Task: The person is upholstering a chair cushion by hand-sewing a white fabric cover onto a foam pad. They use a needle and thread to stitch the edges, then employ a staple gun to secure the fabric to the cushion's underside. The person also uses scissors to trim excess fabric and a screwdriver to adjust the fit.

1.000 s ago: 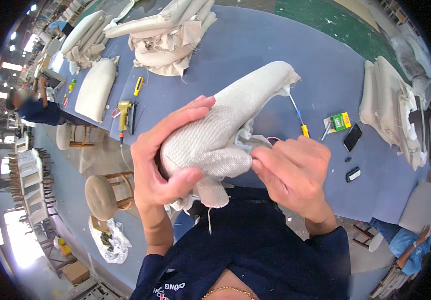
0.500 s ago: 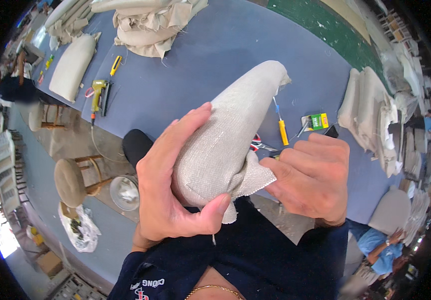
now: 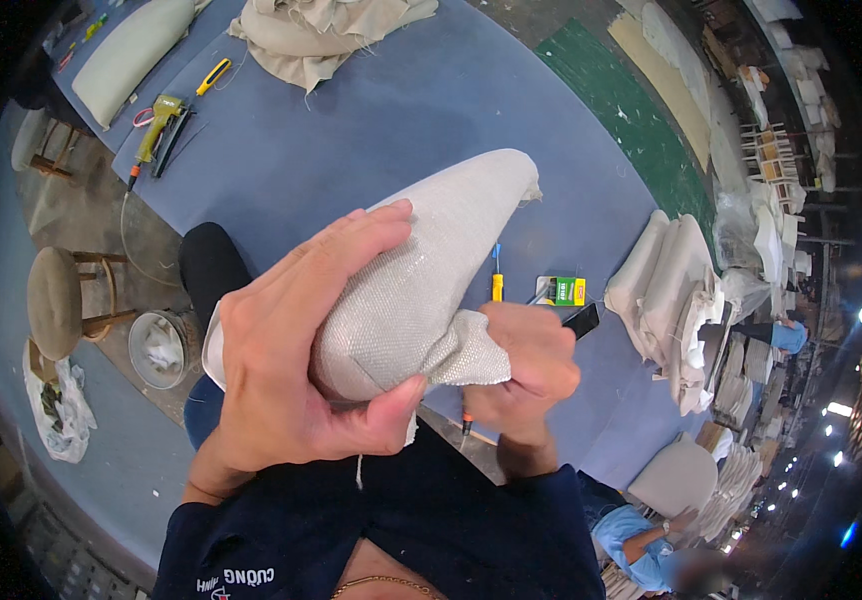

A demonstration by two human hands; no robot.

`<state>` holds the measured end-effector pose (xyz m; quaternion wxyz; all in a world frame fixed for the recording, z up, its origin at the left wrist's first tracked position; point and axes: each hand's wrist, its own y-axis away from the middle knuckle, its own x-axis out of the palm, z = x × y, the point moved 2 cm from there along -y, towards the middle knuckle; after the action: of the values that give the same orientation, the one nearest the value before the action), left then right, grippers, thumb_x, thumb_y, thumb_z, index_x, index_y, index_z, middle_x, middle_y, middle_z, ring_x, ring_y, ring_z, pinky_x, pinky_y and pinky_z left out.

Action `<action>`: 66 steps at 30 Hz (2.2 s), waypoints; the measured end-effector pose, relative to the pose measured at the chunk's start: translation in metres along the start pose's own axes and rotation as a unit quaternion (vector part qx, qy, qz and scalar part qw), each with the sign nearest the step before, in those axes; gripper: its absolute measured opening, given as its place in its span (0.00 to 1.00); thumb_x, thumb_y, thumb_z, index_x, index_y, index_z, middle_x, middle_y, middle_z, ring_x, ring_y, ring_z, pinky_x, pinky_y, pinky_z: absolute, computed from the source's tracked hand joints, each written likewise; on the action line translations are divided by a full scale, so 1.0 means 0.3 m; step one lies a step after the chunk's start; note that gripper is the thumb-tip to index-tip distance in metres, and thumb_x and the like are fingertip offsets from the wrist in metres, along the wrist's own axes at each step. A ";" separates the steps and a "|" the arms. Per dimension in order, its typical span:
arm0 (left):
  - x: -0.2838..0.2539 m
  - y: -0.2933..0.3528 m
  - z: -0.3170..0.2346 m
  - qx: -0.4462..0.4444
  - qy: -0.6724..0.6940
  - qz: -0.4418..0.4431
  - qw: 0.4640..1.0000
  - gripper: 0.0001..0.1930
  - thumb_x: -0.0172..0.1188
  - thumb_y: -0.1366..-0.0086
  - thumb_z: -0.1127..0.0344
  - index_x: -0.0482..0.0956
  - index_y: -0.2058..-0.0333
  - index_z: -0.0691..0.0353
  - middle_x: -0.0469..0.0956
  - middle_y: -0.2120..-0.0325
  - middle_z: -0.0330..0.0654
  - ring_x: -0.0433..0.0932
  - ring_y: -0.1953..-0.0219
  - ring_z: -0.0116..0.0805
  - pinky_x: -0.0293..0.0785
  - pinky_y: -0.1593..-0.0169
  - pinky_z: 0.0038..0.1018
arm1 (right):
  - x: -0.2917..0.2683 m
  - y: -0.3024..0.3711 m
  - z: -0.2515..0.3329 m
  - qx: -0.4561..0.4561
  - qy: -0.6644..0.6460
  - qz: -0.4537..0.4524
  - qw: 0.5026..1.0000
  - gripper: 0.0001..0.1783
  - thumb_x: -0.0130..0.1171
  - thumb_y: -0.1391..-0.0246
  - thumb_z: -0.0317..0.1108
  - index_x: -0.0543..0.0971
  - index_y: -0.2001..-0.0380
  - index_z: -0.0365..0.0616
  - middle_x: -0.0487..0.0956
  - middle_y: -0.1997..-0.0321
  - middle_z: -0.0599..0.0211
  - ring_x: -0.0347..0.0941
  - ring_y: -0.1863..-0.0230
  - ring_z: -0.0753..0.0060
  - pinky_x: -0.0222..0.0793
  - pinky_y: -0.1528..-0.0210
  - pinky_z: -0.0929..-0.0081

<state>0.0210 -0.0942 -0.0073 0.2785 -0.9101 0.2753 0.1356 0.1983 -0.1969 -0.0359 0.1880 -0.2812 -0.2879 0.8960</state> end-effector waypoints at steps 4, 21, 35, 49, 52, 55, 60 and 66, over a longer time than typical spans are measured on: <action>-0.010 0.000 0.022 0.017 0.002 -0.015 1.000 0.37 0.70 0.59 0.62 0.76 0.47 0.73 0.81 0.51 0.60 0.83 0.49 0.56 0.77 0.43 0.37 | 0.071 0.011 0.086 0.073 0.012 -0.065 0.995 0.05 0.63 0.61 0.18 0.80 0.76 0.28 0.74 0.82 0.59 0.71 0.85 0.66 0.62 0.79 0.76; -0.004 -0.017 0.067 0.140 0.089 -0.045 0.985 0.26 0.68 0.55 0.70 0.78 0.55 0.76 0.83 0.59 0.58 0.84 0.53 0.51 0.72 0.38 0.51 | -0.046 -0.092 -0.002 -0.069 0.100 0.047 0.992 0.07 0.68 0.57 0.30 0.83 0.77 0.36 0.68 0.87 0.68 0.64 0.88 0.70 0.54 0.83 0.73; 0.014 0.013 0.042 0.116 0.115 -0.049 0.985 0.26 0.69 0.55 0.72 0.77 0.55 0.75 0.83 0.61 0.56 0.85 0.54 0.49 0.71 0.37 0.51 | -0.008 -0.067 0.085 -0.031 0.114 0.035 0.992 0.14 0.68 0.71 0.27 0.84 0.73 0.36 0.67 0.86 0.68 0.60 0.88 0.70 0.51 0.83 0.72; 0.220 -0.067 -0.036 0.049 0.265 0.296 0.916 0.23 0.79 0.60 0.66 0.76 0.65 0.55 0.84 0.58 0.42 0.79 0.45 0.51 0.63 0.33 0.52 | -0.327 0.101 0.249 0.163 0.203 0.192 0.946 0.14 0.68 0.47 0.43 0.83 0.74 0.44 0.68 0.86 0.72 0.63 0.89 0.68 0.49 0.84 0.69; 0.274 -0.022 -0.061 0.055 0.266 0.288 0.918 0.23 0.79 0.60 0.67 0.76 0.65 0.55 0.85 0.61 0.40 0.79 0.45 0.49 0.63 0.33 0.53 | -0.327 0.194 0.172 0.119 0.128 0.155 0.972 0.15 0.68 0.45 0.45 0.82 0.76 0.44 0.70 0.84 0.72 0.64 0.88 0.68 0.49 0.84 0.68; 0.291 -0.005 -0.076 0.056 0.256 0.293 0.920 0.23 0.78 0.60 0.68 0.76 0.65 0.55 0.85 0.62 0.39 0.79 0.46 0.48 0.64 0.34 0.53 | -0.336 0.250 0.147 0.124 0.079 0.126 0.981 0.17 0.67 0.43 0.45 0.82 0.76 0.43 0.71 0.82 0.70 0.64 0.87 0.65 0.49 0.83 0.66; 0.287 0.004 -0.084 0.048 0.241 0.302 0.921 0.22 0.78 0.61 0.68 0.77 0.67 0.55 0.84 0.63 0.37 0.80 0.47 0.46 0.65 0.35 0.52 | -0.386 0.221 0.141 0.124 0.057 0.208 0.969 0.17 0.67 0.43 0.43 0.82 0.76 0.39 0.72 0.82 0.69 0.64 0.86 0.64 0.49 0.83 0.67; 0.277 0.009 -0.078 0.041 0.243 0.291 0.925 0.21 0.78 0.62 0.68 0.77 0.67 0.55 0.85 0.63 0.38 0.81 0.48 0.47 0.64 0.35 0.52 | -0.294 0.266 0.063 0.104 -0.029 0.106 0.989 0.15 0.68 0.46 0.41 0.82 0.77 0.40 0.71 0.83 0.70 0.65 0.86 0.65 0.47 0.82 0.68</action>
<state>0.0891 -0.1451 -0.0227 0.1884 -0.7829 0.5923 -0.0259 0.2408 -0.3095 -0.0378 0.1125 -0.2631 -0.1666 0.9436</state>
